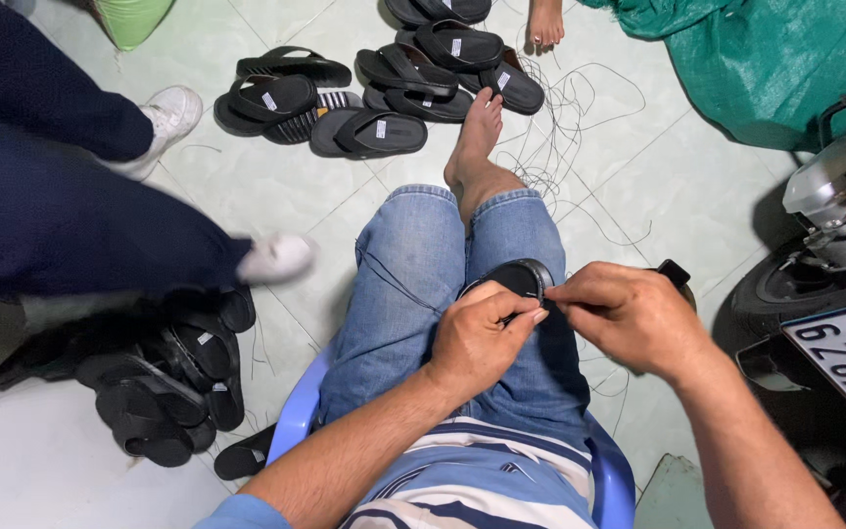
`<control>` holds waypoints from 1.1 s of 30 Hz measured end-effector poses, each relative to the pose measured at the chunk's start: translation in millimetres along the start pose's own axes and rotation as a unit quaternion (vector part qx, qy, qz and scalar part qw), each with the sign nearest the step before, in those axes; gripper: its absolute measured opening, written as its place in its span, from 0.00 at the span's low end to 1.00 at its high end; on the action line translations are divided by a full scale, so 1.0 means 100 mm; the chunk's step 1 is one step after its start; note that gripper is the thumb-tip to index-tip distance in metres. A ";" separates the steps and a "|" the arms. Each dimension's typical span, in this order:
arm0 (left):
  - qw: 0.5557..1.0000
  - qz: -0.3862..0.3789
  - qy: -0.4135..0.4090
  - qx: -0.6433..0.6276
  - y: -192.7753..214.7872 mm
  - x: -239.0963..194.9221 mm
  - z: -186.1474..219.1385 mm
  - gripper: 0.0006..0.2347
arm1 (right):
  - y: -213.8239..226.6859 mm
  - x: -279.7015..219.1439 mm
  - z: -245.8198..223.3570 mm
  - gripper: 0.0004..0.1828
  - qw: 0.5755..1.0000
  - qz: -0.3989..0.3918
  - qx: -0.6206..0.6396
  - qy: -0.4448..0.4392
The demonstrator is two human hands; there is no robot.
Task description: The person sits on a low stool and sews a black slipper held on their lap using a needle and thread. They repeatedly pull the thread through the slipper's sole and strap to secure the parts together.
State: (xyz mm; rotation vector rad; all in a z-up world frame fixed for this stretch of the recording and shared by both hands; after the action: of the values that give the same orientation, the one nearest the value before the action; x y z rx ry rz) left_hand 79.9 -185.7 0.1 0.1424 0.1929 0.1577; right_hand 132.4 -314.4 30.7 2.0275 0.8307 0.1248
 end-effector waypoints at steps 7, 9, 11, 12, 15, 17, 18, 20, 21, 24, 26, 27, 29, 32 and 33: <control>0.953 -0.161 -0.070 0.247 0.24 0.14 0.34 0.04 | 0.05 -0.10 -0.15 0.09 0.998 0.060 -0.005 0.019; 0.921 -0.161 -0.115 0.336 0.31 0.13 0.40 0.05 | 0.05 -0.12 -0.21 0.09 0.998 0.051 0.003 0.020; 0.955 -0.292 0.053 0.030 0.25 0.14 0.27 0.04 | 0.07 -0.13 -0.21 0.09 0.998 0.056 0.026 0.008; 0.954 -0.293 0.053 0.030 0.14 0.09 0.30 0.04 | 0.06 -0.13 -0.19 0.09 0.998 0.057 0.026 0.008; 0.861 -0.283 0.280 -0.315 -0.14 -0.02 0.01 0.11 | 0.05 -0.11 -0.19 0.07 0.997 0.064 0.035 0.013; 0.930 -0.273 0.171 -0.179 -0.18 0.06 -0.04 0.07 | 0.06 -0.11 -0.21 0.07 0.997 0.055 0.045 0.004; 0.929 -0.274 0.172 -0.179 -0.13 0.12 0.03 0.07 | 0.06 -0.12 -0.21 0.07 0.997 0.055 0.045 0.003; 0.964 -0.208 0.049 0.160 0.06 0.28 0.24 0.09 | 0.08 -0.11 -0.23 0.08 0.996 0.062 0.061 -0.001; 0.964 -0.206 0.050 0.161 0.08 0.28 0.25 0.09 | 0.07 -0.12 -0.23 0.08 0.996 0.062 0.062 0.001; 0.939 -0.214 0.072 0.258 0.08 0.28 0.20 0.14 | 0.07 -0.14 -0.20 0.08 0.995 0.077 0.064 -0.005; 0.921 -0.286 0.087 0.250 -0.06 0.21 0.18 0.16 | 0.07 -0.14 -0.19 0.08 0.995 0.085 0.058 -0.009; 0.921 -0.286 0.088 0.249 -0.05 0.21 0.18 0.16 | 0.04 -0.17 -0.19 0.08 0.995 0.084 0.058 -0.009; 0.931 -0.300 0.150 0.146 -0.04 0.24 0.15 0.17 | 0.03 -0.18 -0.21 0.09 0.995 0.087 0.047 0.008; 0.925 -0.313 0.215 -0.008 -0.23 0.24 -0.32 0.17 | -0.04 -0.19 -0.13 0.14 0.999 -0.044 -0.006 -0.024; 0.925 -0.313 0.214 -0.006 -0.21 0.28 -0.23 0.17 | 0.15 -0.23 -0.09 0.14 0.999 -0.042 -0.005 -0.023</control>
State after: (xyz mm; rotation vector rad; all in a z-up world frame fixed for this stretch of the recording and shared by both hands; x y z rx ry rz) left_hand 105.4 -199.0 -30.0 0.0271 0.6628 -0.4551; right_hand 118.5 -326.8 52.9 1.9751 0.8823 0.0342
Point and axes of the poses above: each hand's wrist, its own x-axis towards the middle knuckle, its own y-axis out of the back of the hand, z = x × y, the point moved 10 cm from there along x, towards the middle knuckle, and after that the axes turned 11 degrees about y, right-handed, at the moved point
